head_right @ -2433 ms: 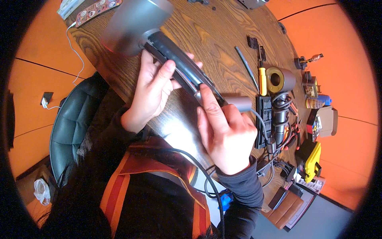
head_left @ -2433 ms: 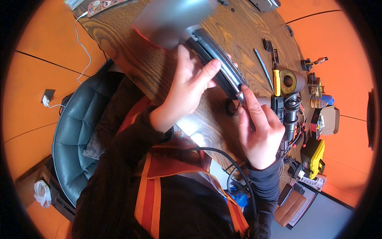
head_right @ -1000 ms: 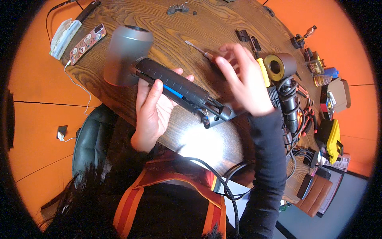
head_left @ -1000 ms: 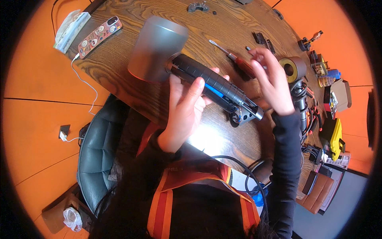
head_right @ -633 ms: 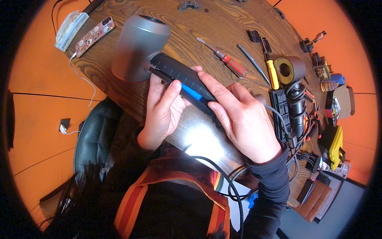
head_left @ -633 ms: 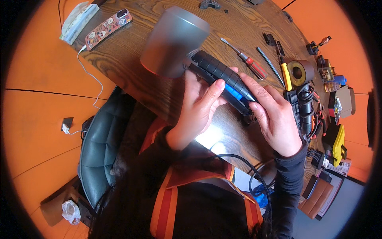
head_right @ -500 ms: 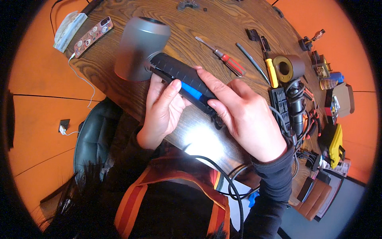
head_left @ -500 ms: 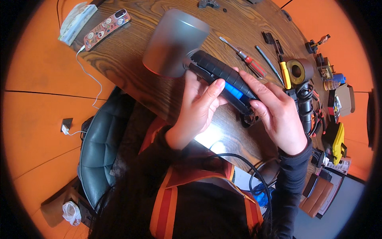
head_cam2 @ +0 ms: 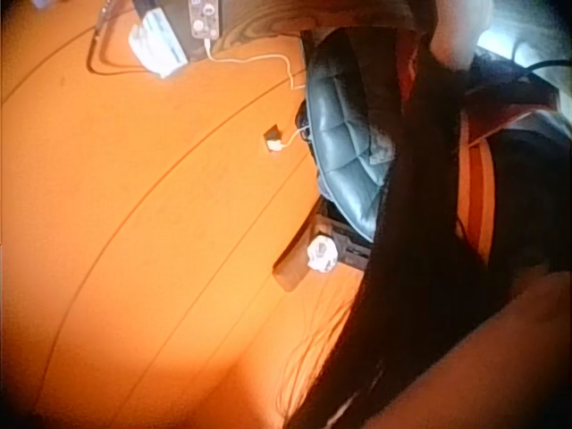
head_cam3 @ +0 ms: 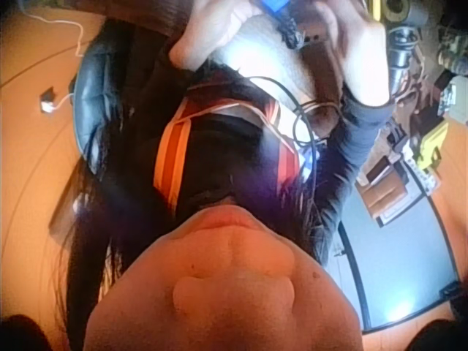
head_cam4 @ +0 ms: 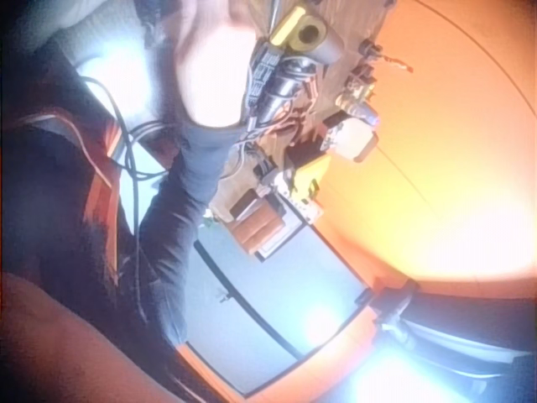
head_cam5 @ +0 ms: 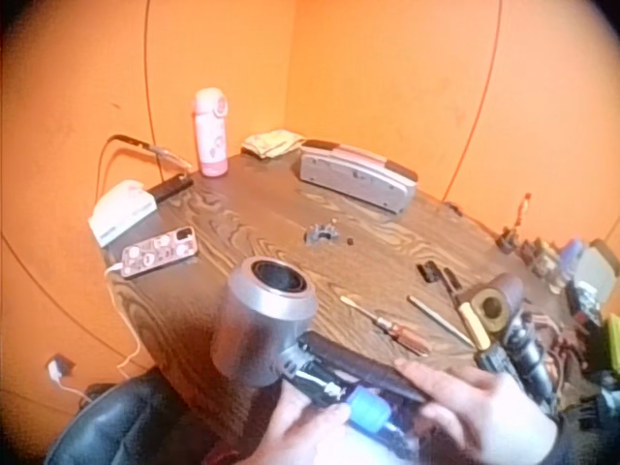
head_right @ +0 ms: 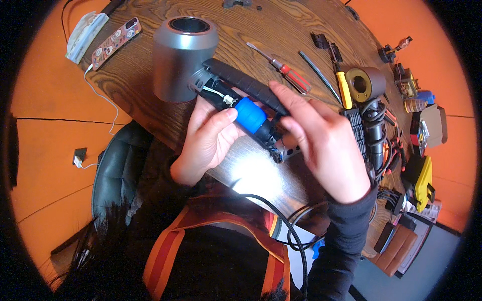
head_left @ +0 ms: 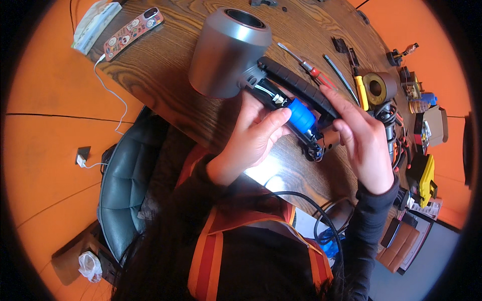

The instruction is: The person disassembles a hair dryer on a wooden table, using a screwdriver and pliers to remove screws and internal components. They detach the handle, expose the internal wiring, and manipulate small parts with tweezers before reassembling the device.

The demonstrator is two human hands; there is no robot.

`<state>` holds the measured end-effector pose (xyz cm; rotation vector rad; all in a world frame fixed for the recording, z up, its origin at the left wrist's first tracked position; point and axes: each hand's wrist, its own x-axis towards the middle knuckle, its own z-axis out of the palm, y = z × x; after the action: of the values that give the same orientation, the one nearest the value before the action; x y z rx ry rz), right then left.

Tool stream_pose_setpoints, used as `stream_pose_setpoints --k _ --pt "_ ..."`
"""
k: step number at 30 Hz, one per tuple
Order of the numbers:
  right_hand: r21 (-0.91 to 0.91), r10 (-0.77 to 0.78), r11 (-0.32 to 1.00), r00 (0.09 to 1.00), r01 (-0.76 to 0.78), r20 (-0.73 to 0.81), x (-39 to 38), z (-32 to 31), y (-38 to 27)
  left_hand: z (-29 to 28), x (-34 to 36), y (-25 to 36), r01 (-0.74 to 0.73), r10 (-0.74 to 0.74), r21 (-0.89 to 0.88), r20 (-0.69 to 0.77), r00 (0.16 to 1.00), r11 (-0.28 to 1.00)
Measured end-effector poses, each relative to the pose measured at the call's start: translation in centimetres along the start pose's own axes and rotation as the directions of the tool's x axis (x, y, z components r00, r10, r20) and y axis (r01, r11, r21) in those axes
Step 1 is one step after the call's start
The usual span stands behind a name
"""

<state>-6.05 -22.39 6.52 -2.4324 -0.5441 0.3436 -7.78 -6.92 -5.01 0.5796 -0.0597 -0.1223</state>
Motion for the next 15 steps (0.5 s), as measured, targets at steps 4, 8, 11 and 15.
stream_pose_setpoints --k 4,8,11,15 --pt "-0.218 -0.141 0.968 0.989 0.127 -0.049 -1.0 -0.3 0.1 0.3 0.2 0.0 -0.041 0.041 -0.023 -0.016 0.999 0.999" --pt "-0.086 -0.121 0.991 0.972 0.106 -0.201 -2.4 -0.7 0.8 -0.1 0.3 0.3 -0.148 0.16 -0.161 0.063 0.985 0.976" --pt "0.352 0.046 0.928 0.898 0.124 -0.437 -3.4 0.7 1.8 -0.8 0.5 0.5 -0.089 0.137 -0.345 0.115 0.984 0.934" --pt "0.528 0.158 0.838 0.866 0.137 -0.475 -3.6 3.1 2.9 -1.1 0.4 0.1 -0.088 0.144 -0.348 0.137 0.98 0.933"
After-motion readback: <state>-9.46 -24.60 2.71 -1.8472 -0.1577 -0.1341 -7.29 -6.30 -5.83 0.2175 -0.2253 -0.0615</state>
